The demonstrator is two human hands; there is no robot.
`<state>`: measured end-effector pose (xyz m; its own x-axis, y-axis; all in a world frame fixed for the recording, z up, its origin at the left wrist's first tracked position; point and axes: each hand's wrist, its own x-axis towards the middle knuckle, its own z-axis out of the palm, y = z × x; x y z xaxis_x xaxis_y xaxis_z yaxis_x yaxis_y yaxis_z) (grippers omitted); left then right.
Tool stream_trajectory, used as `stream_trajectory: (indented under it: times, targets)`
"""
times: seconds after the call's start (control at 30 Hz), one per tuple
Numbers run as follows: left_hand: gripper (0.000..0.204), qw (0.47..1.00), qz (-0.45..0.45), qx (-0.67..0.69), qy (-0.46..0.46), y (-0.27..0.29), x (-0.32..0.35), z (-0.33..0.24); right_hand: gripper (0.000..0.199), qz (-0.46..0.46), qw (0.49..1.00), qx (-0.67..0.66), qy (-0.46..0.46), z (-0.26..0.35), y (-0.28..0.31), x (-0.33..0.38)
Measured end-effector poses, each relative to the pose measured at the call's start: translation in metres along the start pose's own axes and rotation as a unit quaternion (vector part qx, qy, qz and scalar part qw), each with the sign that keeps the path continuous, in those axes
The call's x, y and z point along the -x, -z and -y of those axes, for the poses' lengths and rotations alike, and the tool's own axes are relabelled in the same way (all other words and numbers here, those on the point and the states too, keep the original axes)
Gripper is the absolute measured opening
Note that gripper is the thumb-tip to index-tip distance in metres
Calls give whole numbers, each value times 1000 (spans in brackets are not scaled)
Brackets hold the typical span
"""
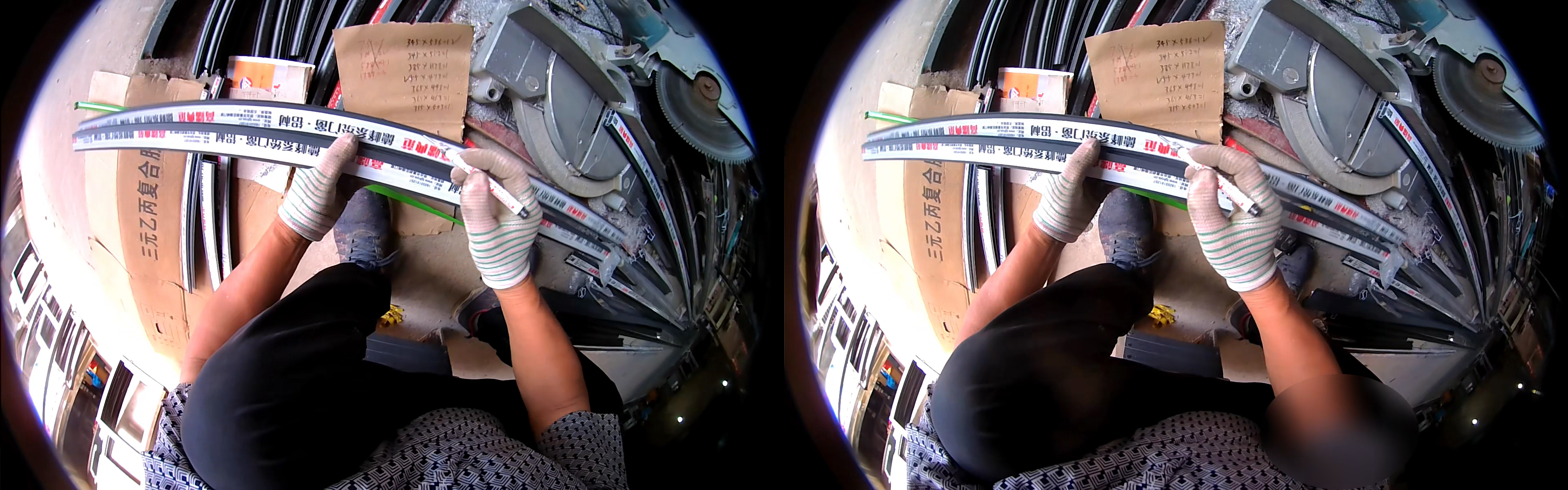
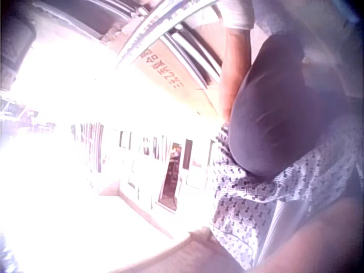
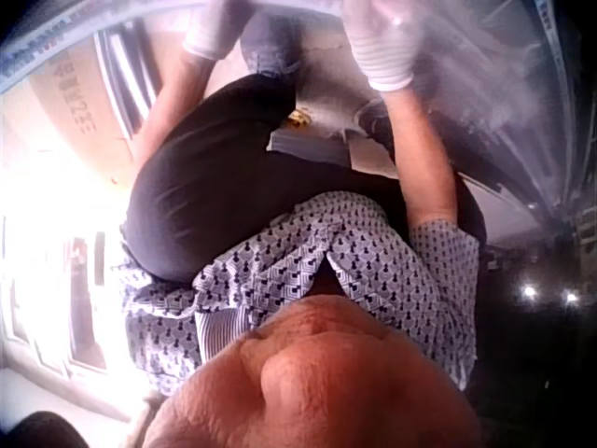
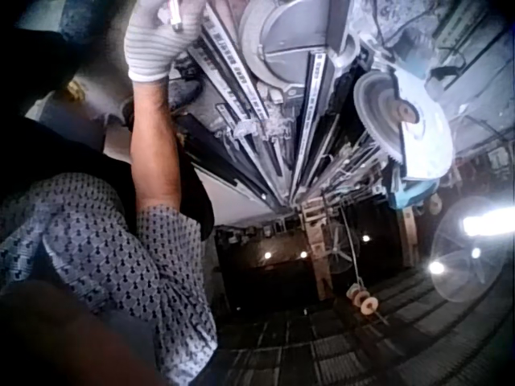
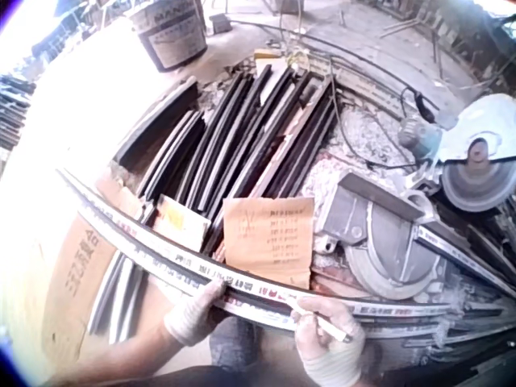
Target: The person measures a long metal profile using a tape measure, marks the measurement with a marker, and then uses a miter saw to cut the profile. The person repeats this process for multiple profiles, measuring, marking, and cutting them to specific lengths.
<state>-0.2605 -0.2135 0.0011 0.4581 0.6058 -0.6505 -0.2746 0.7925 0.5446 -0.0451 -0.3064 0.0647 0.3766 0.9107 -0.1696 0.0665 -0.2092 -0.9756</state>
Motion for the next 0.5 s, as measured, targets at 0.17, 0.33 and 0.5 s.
stream_trajectory:
  times: [0.17, 0.33, 0.5]
  targets:
    - [44, 1000, -13, 15, -15, 4, -4, 4, 21, 9, 988, 104, 117, -19, -3, 0]
    - [45, 1000, 15, -14, -7, 4, -3, 2, 22, -21, 993, 50, 109, -20, -10, -3]
    - [46, 1000, 11, 21, -5, 4, -3, 3, 19, -22, 993, 69, 91, -21, -9, -7]
